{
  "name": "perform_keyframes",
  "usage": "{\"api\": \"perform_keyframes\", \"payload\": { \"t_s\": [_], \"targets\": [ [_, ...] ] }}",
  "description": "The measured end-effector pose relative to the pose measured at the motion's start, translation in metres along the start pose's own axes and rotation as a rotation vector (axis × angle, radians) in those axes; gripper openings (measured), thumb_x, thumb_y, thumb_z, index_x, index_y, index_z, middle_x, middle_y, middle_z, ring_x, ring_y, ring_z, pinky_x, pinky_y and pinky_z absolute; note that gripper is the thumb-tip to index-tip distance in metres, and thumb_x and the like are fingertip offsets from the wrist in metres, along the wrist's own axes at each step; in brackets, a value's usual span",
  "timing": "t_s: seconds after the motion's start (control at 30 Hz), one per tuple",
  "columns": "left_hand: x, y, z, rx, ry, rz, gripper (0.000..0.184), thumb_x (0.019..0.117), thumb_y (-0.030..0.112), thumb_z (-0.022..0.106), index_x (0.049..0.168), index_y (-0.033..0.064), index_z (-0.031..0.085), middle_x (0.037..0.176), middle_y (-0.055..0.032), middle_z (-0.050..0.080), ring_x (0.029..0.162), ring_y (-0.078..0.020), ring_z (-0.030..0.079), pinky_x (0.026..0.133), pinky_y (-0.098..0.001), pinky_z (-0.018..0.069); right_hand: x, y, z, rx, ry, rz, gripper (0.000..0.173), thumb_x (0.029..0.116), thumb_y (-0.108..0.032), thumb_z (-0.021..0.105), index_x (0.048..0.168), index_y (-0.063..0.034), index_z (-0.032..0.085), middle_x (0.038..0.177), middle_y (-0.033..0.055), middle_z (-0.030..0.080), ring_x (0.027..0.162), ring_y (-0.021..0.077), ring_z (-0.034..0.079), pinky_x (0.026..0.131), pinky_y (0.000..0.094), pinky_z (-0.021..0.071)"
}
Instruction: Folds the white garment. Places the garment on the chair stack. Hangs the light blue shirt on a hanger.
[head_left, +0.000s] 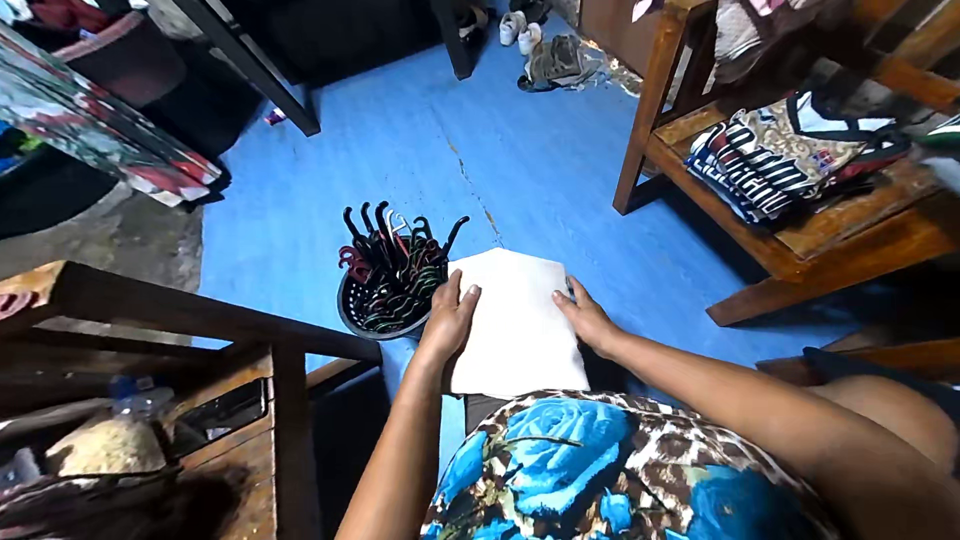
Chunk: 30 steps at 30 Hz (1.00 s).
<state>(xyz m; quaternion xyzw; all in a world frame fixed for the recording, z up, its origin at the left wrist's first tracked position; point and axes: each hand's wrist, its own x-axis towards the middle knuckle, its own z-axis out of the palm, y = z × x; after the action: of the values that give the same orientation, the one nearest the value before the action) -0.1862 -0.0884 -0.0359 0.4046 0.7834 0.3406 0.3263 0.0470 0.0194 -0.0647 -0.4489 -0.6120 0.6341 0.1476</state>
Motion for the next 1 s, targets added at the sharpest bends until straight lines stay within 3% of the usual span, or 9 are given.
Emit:
{"api": "perform_keyframes", "payload": {
  "t_s": [0.1, 0.2, 0.37, 0.57, 0.63, 0.73, 0.83, 0.93, 1.0],
  "targets": [
    [-0.014, -0.017, 0.006, -0.217, 0.001, -0.046, 0.069, 0.1068, 0.048, 0.041, 0.162, 0.0108, 0.024, 0.16, -0.0201, 0.039, 0.142, -0.0277, 0.046, 0.115, -0.049, 0.0405, -0.01, 0.014, -0.011, 0.369, -0.128, 0.211, 0.058, 0.1077, -0.046, 0.046, 0.146, -0.0022, 0.047, 0.143, 0.017, 0.056, 0.129, 0.0244, 0.057, 0.107, 0.0444, 0.0488],
    [-0.023, -0.023, 0.013, -0.219, 0.129, 0.003, 0.061, 0.1078, 0.038, 0.046, 0.156, 0.0028, 0.034, 0.153, -0.0231, 0.045, 0.137, -0.0266, 0.05, 0.114, -0.0453, 0.0418, -0.022, 0.0, -0.012, 0.52, -0.118, 0.206, 0.051, 0.106, -0.034, 0.055, 0.146, -0.004, 0.043, 0.127, 0.0146, 0.064, 0.112, 0.0222, 0.066, 0.094, 0.0404, 0.0562],
    [-0.015, -0.019, 0.019, -0.123, 0.207, 0.177, 0.059, 0.1049, 0.024, 0.052, 0.153, -0.0065, 0.036, 0.155, -0.0299, 0.04, 0.144, -0.0364, 0.042, 0.119, -0.0513, 0.0334, -0.057, -0.054, -0.012, 0.728, -0.116, 0.053, 0.054, 0.0981, -0.007, 0.063, 0.146, -0.0071, 0.036, 0.113, 0.0138, 0.067, 0.097, 0.0213, 0.069, 0.086, 0.0408, 0.0592],
    [-0.019, 0.003, 0.013, -0.109, 0.139, 0.172, 0.068, 0.1053, 0.029, 0.05, 0.157, -0.0044, 0.023, 0.148, -0.0378, 0.041, 0.135, -0.0422, 0.049, 0.112, -0.0551, 0.0407, -0.069, -0.071, -0.029, 0.581, -0.12, -0.024, 0.08, 0.0862, 0.011, 0.065, 0.152, -0.0097, 0.025, 0.125, 0.0167, 0.058, 0.102, 0.0214, 0.065, 0.086, 0.0405, 0.0575],
    [-0.017, 0.011, 0.006, -0.122, 0.172, 0.143, 0.069, 0.1055, 0.03, 0.049, 0.159, -0.0019, 0.019, 0.137, -0.0394, 0.049, 0.115, -0.0397, 0.06, 0.098, -0.0545, 0.05, -0.089, -0.1, -0.061, 0.467, -0.085, -0.059, 0.08, 0.0859, 0.011, 0.064, 0.153, -0.0082, 0.026, 0.125, 0.0173, 0.058, 0.1, 0.0206, 0.065, 0.084, 0.0394, 0.0571],
    [-0.009, 0.012, -0.001, -0.164, 0.168, 0.106, 0.069, 0.1046, 0.029, 0.049, 0.16, 0.0035, 0.017, 0.129, -0.029, 0.052, 0.091, -0.0258, 0.064, 0.077, -0.0459, 0.0563, -0.143, -0.167, -0.141, 0.15, -0.024, -0.182, 0.073, 0.0872, 0.007, 0.063, 0.151, -0.0071, 0.031, 0.107, 0.0096, 0.063, 0.085, 0.0112, 0.066, 0.073, 0.0298, 0.0577],
    [-0.006, 0.009, 0.007, -0.125, 0.126, 0.18, 0.073, 0.1011, 0.023, 0.055, 0.158, -0.0045, 0.02, 0.136, -0.0344, 0.051, 0.113, -0.0357, 0.059, 0.095, -0.0519, 0.051, -0.21, -0.239, -0.23, -0.215, 0.167, -0.371, 0.075, 0.0806, 0.008, 0.064, 0.149, -0.008, 0.038, 0.105, 0.0039, 0.068, 0.081, 0.0061, 0.067, 0.069, 0.0238, 0.0593],
    [-0.005, 0.008, 0.03, -0.026, 0.084, 0.208, 0.065, 0.1047, 0.025, 0.048, 0.156, -0.0084, 0.026, 0.142, -0.038, 0.046, 0.132, -0.0459, 0.049, 0.111, -0.0568, 0.0397, -0.273, -0.312, -0.288, -0.711, 0.549, -0.348, 0.067, 0.0843, 0.003, 0.069, 0.144, -0.0162, 0.045, 0.099, 0.0012, 0.065, 0.068, 0.0034, 0.062, 0.058, 0.0219, 0.0551],
    [-0.005, 0.01, 0.042, 0.013, 0.108, 0.223, 0.059, 0.1062, 0.025, 0.042, 0.153, -0.0084, 0.032, 0.14, -0.0368, 0.05, 0.132, -0.0456, 0.05, 0.113, -0.057, 0.0387, -0.292, -0.338, -0.314, -1.078, 0.816, -0.26, 0.058, 0.0873, -0.007, 0.07, 0.141, -0.0143, 0.049, 0.097, 0.005, 0.062, 0.07, 0.0103, 0.06, 0.061, 0.0312, 0.0534]
  ]
}}
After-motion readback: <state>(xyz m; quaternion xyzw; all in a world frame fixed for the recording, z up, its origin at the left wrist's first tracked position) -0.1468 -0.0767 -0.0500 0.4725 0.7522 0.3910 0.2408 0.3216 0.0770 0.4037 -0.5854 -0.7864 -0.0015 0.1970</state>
